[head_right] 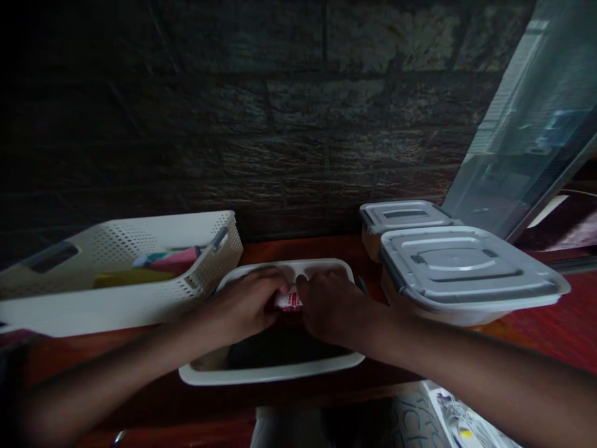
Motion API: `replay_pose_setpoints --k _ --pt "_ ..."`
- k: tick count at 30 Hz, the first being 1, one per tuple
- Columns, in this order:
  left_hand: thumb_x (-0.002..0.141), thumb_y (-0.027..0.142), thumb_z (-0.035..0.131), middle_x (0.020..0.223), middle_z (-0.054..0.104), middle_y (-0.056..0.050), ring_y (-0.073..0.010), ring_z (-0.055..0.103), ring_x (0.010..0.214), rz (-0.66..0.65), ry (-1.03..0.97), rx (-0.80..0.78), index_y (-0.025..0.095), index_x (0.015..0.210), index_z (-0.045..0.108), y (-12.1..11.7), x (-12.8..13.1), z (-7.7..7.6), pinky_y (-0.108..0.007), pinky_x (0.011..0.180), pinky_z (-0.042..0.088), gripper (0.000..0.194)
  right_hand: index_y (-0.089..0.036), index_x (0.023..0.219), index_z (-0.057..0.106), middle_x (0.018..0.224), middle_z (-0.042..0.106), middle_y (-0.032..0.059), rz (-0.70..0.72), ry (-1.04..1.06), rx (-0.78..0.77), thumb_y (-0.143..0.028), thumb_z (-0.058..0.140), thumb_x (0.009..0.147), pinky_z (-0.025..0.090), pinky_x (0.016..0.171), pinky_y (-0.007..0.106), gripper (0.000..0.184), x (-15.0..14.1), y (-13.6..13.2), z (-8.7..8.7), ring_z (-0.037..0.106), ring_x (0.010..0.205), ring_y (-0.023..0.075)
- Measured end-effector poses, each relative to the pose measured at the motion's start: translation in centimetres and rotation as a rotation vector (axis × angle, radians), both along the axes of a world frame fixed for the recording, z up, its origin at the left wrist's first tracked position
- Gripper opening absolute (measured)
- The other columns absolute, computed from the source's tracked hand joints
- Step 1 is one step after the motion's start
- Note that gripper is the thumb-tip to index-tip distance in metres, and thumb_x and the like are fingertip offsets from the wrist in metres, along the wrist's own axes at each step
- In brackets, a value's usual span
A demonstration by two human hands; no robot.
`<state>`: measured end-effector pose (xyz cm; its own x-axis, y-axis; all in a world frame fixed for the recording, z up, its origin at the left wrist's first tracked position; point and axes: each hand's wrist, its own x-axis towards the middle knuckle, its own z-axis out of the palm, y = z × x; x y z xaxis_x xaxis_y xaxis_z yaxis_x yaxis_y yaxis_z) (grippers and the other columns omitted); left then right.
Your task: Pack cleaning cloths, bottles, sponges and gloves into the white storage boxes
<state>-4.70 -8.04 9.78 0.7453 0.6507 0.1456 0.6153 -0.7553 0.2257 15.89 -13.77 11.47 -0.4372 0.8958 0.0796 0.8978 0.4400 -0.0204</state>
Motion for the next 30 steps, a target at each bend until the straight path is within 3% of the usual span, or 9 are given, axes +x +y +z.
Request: replay_pose_setpoints --k 5,11,20,30 --pt "0.076 0.017 0.069 0.113 0.068 -0.006 -0.0264 0.063 0.109 -0.007 -0.016 0.008 0.023 0.108 0.065 0.5 -0.5 -0.1 -0.038 0.091 0.051 0.032 -0.013 0.111 0.071 0.103 0.073 0.0156 -0.008 -0.04 0.041 -0.038 0.063 0.091 0.055 0.083 0.049 0.034 -0.1 0.3 0.1 0.071 0.096 0.0362" --pt "0.077 0.017 0.07 0.125 0.065 -0.01 -0.0293 0.06 0.118 0.012 0.001 -0.05 0.021 0.118 0.065 0.4 -0.4 0.5 -0.044 0.1 0.05 0.041 -0.011 0.111 0.072 0.11 0.072 0.0162 0.006 -0.039 0.031 -0.041 0.065 0.09 0.053 0.087 0.045 0.037 0.1 0.7 0.5 0.069 0.102 0.0347" --pt "0.078 0.023 0.074 0.122 0.067 -0.009 -0.0292 0.062 0.114 -0.013 -0.006 -0.02 0.021 0.12 0.064 0.1 -0.8 1.1 -0.044 0.096 0.051 0.043 -0.011 0.113 0.071 0.109 0.073 0.0153 0.028 0.001 0.054 -0.045 0.068 0.088 0.053 0.085 0.041 0.043 0.7 0.7 0.5 0.07 0.099 0.0325" --pt "0.078 0.026 0.079 0.124 0.068 -0.008 -0.03 0.062 0.116 0.016 -0.006 -0.009 0.023 0.126 0.064 -0.3 -1.0 1.4 -0.044 0.098 0.05 0.05 -0.012 0.113 0.069 0.106 0.073 0.0146 0.003 -0.028 0.036 -0.051 0.07 0.086 0.054 0.08 0.039 0.047 0.7 -0.2 2.1 0.071 0.098 0.0328"
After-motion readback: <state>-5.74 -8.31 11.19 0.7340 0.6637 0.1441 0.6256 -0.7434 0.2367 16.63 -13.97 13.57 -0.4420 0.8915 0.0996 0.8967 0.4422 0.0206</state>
